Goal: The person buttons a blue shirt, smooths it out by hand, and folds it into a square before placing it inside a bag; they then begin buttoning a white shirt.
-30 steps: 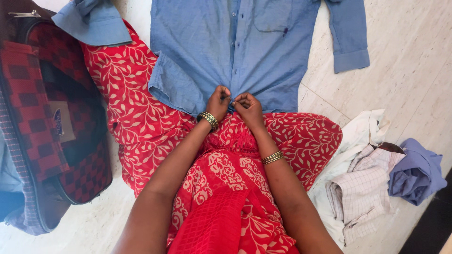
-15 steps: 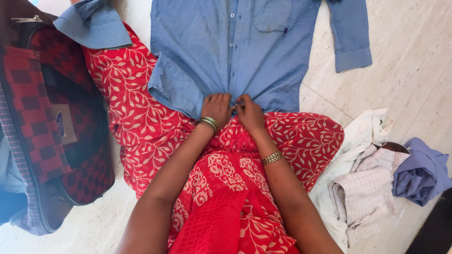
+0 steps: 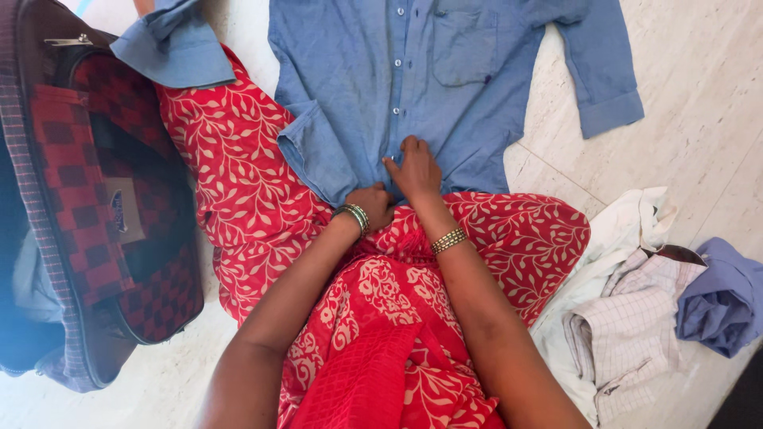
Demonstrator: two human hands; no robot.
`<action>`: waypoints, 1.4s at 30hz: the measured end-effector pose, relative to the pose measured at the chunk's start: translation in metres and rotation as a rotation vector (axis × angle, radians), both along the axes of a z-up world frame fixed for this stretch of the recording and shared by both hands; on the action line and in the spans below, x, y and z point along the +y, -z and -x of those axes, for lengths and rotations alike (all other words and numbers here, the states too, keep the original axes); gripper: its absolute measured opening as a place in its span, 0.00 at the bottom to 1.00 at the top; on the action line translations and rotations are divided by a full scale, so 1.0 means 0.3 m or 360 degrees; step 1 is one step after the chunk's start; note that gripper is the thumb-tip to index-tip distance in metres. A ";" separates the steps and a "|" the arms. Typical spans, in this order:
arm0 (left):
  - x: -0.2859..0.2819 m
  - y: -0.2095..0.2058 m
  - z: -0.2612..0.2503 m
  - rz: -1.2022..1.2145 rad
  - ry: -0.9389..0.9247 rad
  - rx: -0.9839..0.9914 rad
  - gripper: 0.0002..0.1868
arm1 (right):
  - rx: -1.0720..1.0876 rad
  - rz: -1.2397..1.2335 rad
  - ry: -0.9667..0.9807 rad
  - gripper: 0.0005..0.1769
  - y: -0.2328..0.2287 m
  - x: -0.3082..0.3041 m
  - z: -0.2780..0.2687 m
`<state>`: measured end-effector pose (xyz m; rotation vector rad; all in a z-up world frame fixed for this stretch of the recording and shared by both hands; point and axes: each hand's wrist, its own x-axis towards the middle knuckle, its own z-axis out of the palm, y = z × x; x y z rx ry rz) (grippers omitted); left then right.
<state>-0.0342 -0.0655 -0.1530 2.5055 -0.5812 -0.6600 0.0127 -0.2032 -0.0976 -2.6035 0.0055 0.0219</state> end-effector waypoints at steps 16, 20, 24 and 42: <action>-0.043 0.086 -0.174 0.0618 -0.0786 -0.0315 0.06 | -0.0089 -0.0802 0.0272 0.09 0.239 -0.109 0.046; -0.043 0.120 -0.182 0.0995 -0.0951 -0.0171 0.04 | -0.0124 -0.0756 0.0230 0.10 0.227 -0.100 0.041; -0.043 0.164 -0.184 0.1151 -0.1190 0.0134 0.06 | -0.0174 -0.0809 0.0098 0.09 0.224 -0.110 0.057; -0.059 0.195 -0.189 0.1206 -0.1294 0.0170 0.08 | 0.0177 -0.1127 0.0199 0.07 0.185 -0.099 0.051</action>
